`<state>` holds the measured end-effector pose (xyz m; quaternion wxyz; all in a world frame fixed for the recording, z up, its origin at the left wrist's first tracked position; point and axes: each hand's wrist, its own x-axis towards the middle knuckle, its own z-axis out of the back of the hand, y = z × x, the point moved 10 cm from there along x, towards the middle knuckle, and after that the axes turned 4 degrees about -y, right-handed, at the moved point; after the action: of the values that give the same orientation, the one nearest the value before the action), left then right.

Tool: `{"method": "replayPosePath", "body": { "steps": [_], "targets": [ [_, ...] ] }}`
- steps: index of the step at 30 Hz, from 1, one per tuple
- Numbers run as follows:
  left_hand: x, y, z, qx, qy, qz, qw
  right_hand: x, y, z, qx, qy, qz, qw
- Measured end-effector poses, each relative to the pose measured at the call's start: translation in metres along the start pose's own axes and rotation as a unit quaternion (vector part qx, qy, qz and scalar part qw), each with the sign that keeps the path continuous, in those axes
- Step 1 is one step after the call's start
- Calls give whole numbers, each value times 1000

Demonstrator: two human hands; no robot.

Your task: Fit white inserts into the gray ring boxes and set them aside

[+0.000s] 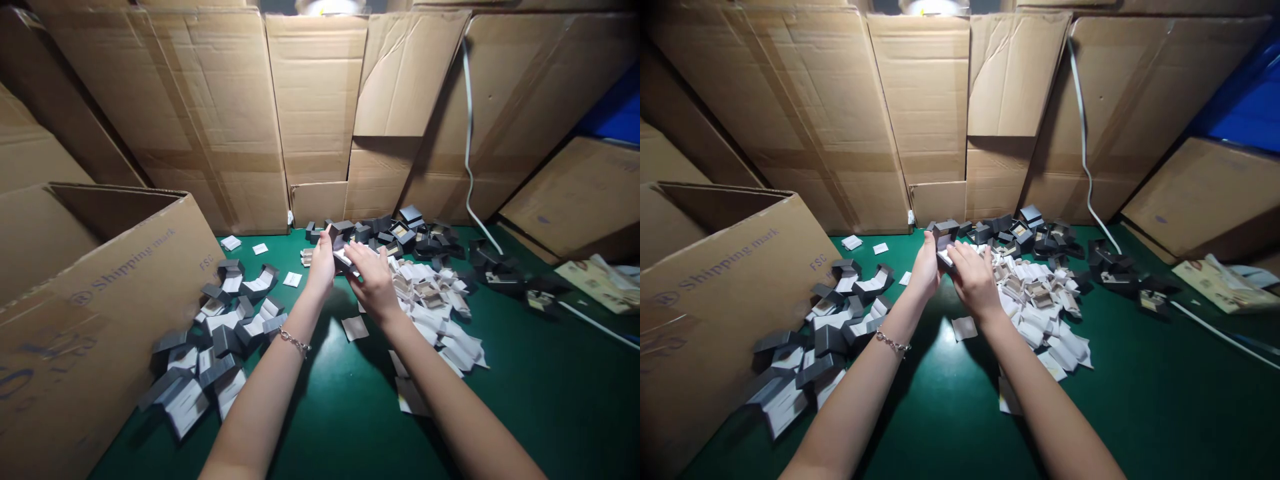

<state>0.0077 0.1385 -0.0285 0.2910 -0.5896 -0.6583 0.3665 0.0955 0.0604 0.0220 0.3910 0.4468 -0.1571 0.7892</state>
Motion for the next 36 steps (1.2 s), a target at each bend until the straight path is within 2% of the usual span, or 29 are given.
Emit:
{"method": "replayPosePath", "body": {
  "steps": [5,14,17,22,25,29,36],
  "targets": [
    [-2,4,-5,-2,29,1,1000,0,-9,0,36,4,-40,999],
    [-5,4,-2,22,5,13,1000,1,-9,11,33,-51,-56,997],
    [-5,6,-2,22,2,16,1000,2,-11,10,33,-37,-58,997],
    [-4,6,-4,0,3,18,1000,4,-8,-1,46,17,-14,999],
    [-7,4,-9,-9,17,26,999,5,-6,4,51,-11,8,999],
    [-15,-4,-20,11,65,25,997,7,1,16,60,-58,61,995],
    [-19,-8,-18,23,66,22,997,12,1,9,20,-5,34,999]
  ]
}}
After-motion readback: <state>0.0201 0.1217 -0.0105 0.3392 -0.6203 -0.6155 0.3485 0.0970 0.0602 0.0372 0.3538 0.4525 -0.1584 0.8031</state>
